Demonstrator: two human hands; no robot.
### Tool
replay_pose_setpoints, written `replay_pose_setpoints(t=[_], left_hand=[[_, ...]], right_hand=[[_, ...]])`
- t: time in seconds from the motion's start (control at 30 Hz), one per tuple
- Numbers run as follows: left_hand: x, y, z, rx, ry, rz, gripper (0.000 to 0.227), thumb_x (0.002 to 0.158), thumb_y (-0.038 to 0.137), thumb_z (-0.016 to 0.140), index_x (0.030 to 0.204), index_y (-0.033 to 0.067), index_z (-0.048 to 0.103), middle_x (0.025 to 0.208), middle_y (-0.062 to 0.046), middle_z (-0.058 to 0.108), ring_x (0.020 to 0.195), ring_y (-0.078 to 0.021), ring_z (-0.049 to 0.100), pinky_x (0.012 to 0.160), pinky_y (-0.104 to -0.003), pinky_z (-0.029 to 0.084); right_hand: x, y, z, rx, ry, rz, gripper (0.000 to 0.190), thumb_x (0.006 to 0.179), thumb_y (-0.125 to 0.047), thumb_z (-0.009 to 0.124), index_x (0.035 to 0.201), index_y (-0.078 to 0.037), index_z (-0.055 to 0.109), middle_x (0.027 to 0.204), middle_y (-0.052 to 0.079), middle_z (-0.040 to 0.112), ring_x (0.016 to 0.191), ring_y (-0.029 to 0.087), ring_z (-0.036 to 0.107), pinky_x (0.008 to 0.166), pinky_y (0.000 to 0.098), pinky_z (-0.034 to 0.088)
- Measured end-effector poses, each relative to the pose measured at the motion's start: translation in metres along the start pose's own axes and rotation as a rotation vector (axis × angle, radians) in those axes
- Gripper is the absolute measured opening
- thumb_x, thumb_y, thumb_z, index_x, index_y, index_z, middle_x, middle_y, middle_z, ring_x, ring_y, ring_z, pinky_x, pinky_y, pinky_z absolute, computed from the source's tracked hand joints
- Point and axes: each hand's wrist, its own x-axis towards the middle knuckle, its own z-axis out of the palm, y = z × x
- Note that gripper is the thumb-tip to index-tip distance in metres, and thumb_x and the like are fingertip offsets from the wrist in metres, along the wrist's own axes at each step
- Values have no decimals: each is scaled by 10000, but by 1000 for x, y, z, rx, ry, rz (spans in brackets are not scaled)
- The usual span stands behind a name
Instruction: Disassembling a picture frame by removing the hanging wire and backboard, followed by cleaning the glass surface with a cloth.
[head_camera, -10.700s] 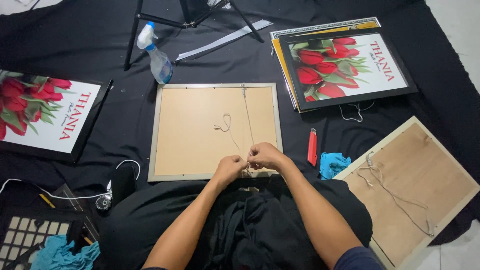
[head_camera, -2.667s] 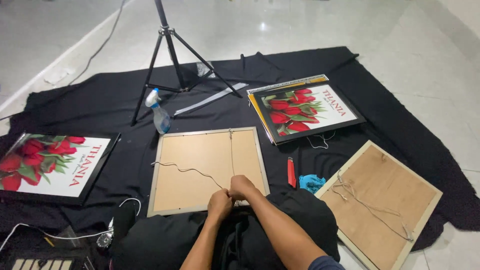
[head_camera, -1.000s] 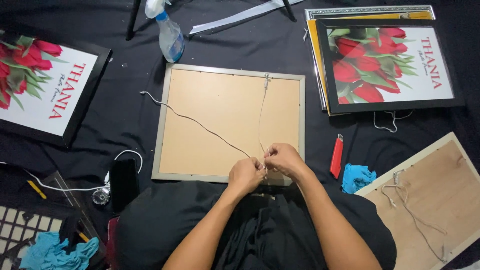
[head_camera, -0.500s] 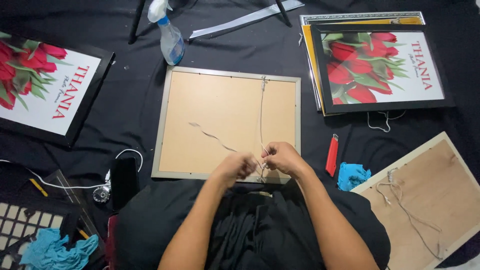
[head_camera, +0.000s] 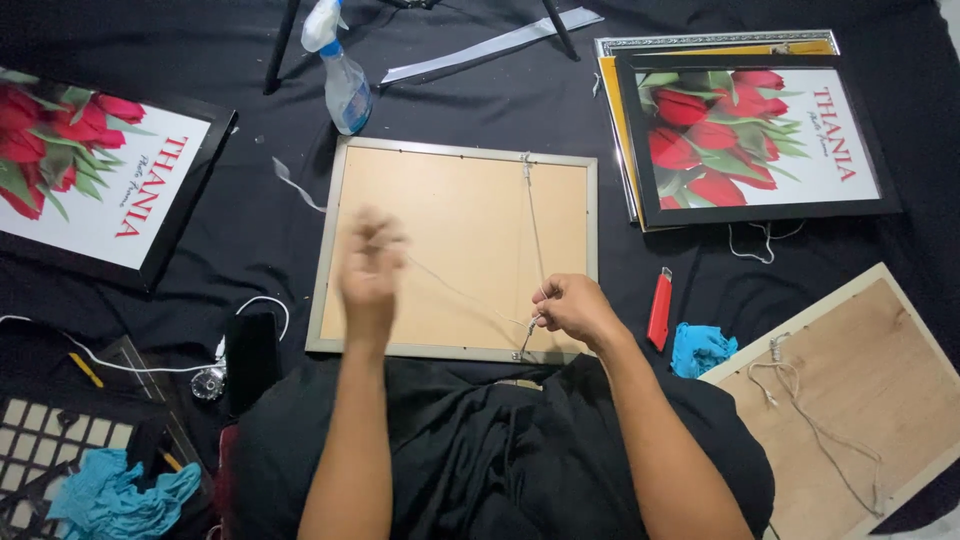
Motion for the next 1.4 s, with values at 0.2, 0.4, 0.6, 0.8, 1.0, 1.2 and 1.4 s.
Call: replay_pose_setpoints(t=[0.2,0.4,0.6,0.8,1.0,1.2,1.4], left_hand=[[-54,-85,59,811,-751,-439,431,846,452,663,1111,138,794,1083,-120,782,1103,-365,711,915,-476,558],[-79,-59,82,879,-864,-428,365,900,465,661,1105,188,783,1017,-76,786,1094,-333,715,874,-450,568],[-75,-105,80,869,-806,-552,400,809,632,727,943,260,788,864,62,787,1019,-210,741,818,-364,583],[-67,-38,79,841,-805,-575,364,872,418,624,996,122,798,954,-81,799,1100,-340,710,891,-455,558],[-70,-63,75,810,-814,-600,290,801,352,659,922,134,807,910,-78,795,1062,-324,724,876,-430,557],[-70,-89,74,766,-795,-640,290,812,387,694,922,144,808,885,-86,793,1024,-298,733,849,-387,556],[-73,-90,72,658,-760,-655,301,837,338,706,916,62,794,879,-141,784,975,-307,725,824,-398,544]], right_hand=[[8,7,1,12,22,15,195,841,30,650,1009,92,727,769,231,740,695,255,767,647,329,644],[15,12,6,53,-7,-9,239,842,32,638,1061,110,698,765,226,725,668,227,741,605,300,633],[26,21,8,68,-25,-37,168,754,-26,729,908,39,713,660,181,719,600,213,738,582,302,636],[23,29,14,-109,-81,-41,100,696,-55,741,787,-18,725,550,129,651,500,171,673,438,235,529],[36,40,19,-165,-91,-58,97,729,-87,721,809,-36,738,586,127,698,540,201,687,486,249,530],[26,33,17,-112,-64,-59,107,689,-41,715,789,-3,728,567,156,678,529,229,687,502,263,544],[31,38,19,-100,-55,-55,95,682,-18,713,774,6,716,556,160,665,526,234,691,504,274,558]])
